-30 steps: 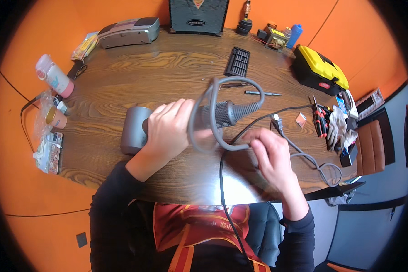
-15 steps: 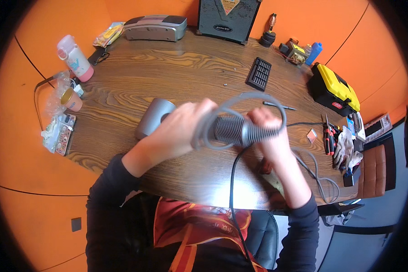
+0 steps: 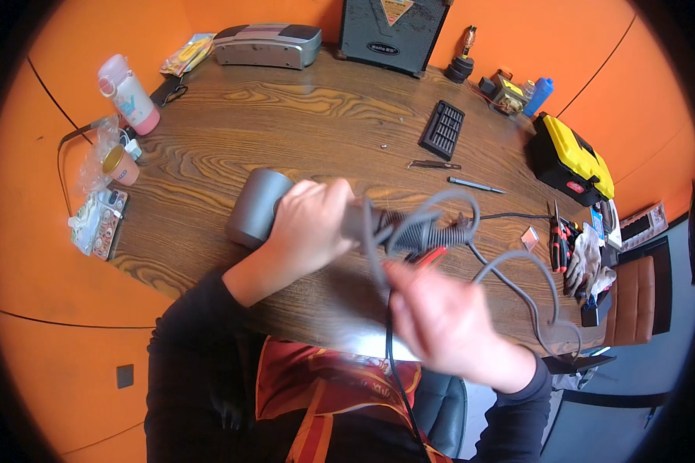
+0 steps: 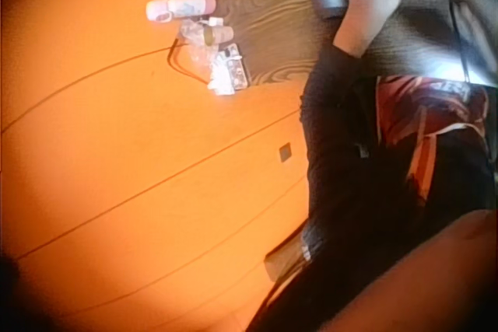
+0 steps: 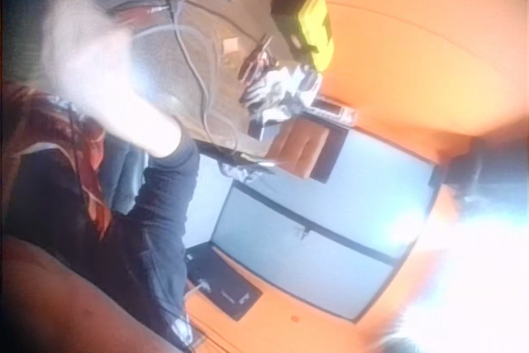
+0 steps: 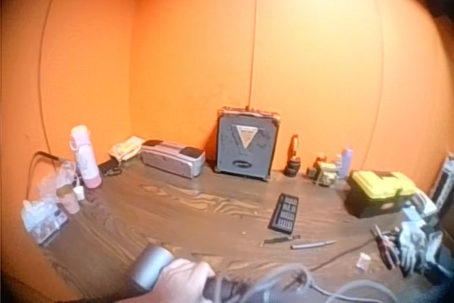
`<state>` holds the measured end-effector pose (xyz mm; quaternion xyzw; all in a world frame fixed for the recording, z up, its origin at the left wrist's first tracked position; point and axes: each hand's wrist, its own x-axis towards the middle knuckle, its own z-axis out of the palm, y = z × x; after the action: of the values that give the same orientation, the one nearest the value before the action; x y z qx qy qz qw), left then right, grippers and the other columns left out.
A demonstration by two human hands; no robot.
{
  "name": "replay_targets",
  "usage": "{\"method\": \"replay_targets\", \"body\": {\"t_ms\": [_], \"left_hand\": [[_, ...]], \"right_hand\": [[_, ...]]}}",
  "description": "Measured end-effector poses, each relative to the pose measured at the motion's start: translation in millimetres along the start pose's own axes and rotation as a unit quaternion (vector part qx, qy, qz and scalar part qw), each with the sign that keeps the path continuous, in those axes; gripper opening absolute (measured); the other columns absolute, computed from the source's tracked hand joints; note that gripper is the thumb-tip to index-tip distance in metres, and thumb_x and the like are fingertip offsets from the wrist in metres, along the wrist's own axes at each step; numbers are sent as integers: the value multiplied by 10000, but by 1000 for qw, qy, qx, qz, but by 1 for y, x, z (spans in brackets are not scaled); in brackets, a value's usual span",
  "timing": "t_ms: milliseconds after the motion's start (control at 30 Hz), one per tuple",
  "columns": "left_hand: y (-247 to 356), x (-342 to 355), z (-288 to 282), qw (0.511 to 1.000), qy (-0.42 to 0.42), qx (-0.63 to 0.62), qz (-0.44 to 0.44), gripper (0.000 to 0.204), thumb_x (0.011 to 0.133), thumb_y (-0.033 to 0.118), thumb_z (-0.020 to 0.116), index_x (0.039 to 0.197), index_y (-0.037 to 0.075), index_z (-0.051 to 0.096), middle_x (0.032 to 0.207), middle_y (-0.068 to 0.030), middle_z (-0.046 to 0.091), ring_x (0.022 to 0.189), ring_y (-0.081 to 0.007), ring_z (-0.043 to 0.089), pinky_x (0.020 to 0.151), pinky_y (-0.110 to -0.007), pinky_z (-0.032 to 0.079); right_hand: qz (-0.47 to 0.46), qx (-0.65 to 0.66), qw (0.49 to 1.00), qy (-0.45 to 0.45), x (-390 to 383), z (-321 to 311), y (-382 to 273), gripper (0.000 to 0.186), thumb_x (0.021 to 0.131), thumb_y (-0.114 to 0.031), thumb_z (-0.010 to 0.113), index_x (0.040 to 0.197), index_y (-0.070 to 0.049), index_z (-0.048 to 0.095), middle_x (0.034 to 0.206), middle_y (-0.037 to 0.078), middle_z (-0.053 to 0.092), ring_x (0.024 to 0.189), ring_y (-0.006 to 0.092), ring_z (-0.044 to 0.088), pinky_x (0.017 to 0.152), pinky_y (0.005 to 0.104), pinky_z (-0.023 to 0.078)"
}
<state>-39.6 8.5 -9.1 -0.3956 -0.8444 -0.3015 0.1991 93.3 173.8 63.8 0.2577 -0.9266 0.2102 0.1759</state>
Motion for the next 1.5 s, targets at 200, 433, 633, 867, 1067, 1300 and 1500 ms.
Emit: {"method": "replay_targets", "body": {"t_ms": [200, 433, 633, 867, 1067, 1300, 1500], "left_hand": [[-11, 15, -13, 993, 55, -52, -89, 439, 632, 290, 816, 890, 81, 529, 758, -117, 633, 649, -268, 648, 558, -337, 496], [13, -18, -11, 991, -59, -9, 121, 280, 644, 133, 667, 878, 81, 521, 743, -66, 557, 727, -255, 598, 623, -353, 453], [18, -19, 15, 985, -104, 70, 115, 154, 710, 50, 551, 842, 66, 473, 717, -51, 540, 704, -232, 575, 634, -344, 437], [9, -9, 26, 998, -43, -26, 23, 224, 732, 71, 588, 934, 32, 498, 777, -110, 584, 775, -301, 592, 697, -402, 458], [6, -14, 10, 984, -154, 87, 16, 523, 666, 172, 735, 1112, 24, 506, 959, -130, 575, 972, -291, 543, 829, -415, 410], [-15, -27, -25, 948, -187, 250, 55, 475, 659, 319, 767, 994, 34, 586, 948, -90, 592, 1054, -250, 524, 1041, -545, 265], [-15, -23, -31, 959, -161, 228, 51, 448, 658, 297, 760, 998, 65, 583, 940, -40, 598, 1054, -216, 539, 1048, -562, 254]], "right_hand": [[-59, -67, 990, -109, -4, 50, 23, 626, 730, -54, 574, 1336, -3, 425, 710, 66, 452, 532, 150, 540, 438, 274, 477], [88, -100, 990, -35, 13, 47, 89, 371, 746, -397, 699, 717, -64, 536, 662, 121, 560, 585, 307, 611, 519, 393, 488], [143, -54, 988, 33, 27, 5, 85, 343, 753, -271, 739, 761, -6, 521, 681, 126, 558, 547, 281, 550, 520, 357, 444], [147, 190, 970, -29, -7, 38, 1, 445, 868, 23, 477, 1299, 34, 364, 822, 227, 572, 719, 348, 615, 658, 358, 483], [248, 273, 923, -111, -23, 58, 19, 660, 829, 61, 436, 1437, 31, 180, 735, 214, 562, 660, 351, 601, 670, 402, 487], [278, 294, 913, -62, -25, 53, 28, 587, 911, 0, 437, 1458, -68, 235, 681, 99, 563, 583, 194, 582, 592, 298, 480], [103, 295, 945, -97, -26, 75, 6, 655, 913, 19, 407, 1485, -68, 98, 831, 97, 592, 655, 188, 601, 652, 314, 512]]}}
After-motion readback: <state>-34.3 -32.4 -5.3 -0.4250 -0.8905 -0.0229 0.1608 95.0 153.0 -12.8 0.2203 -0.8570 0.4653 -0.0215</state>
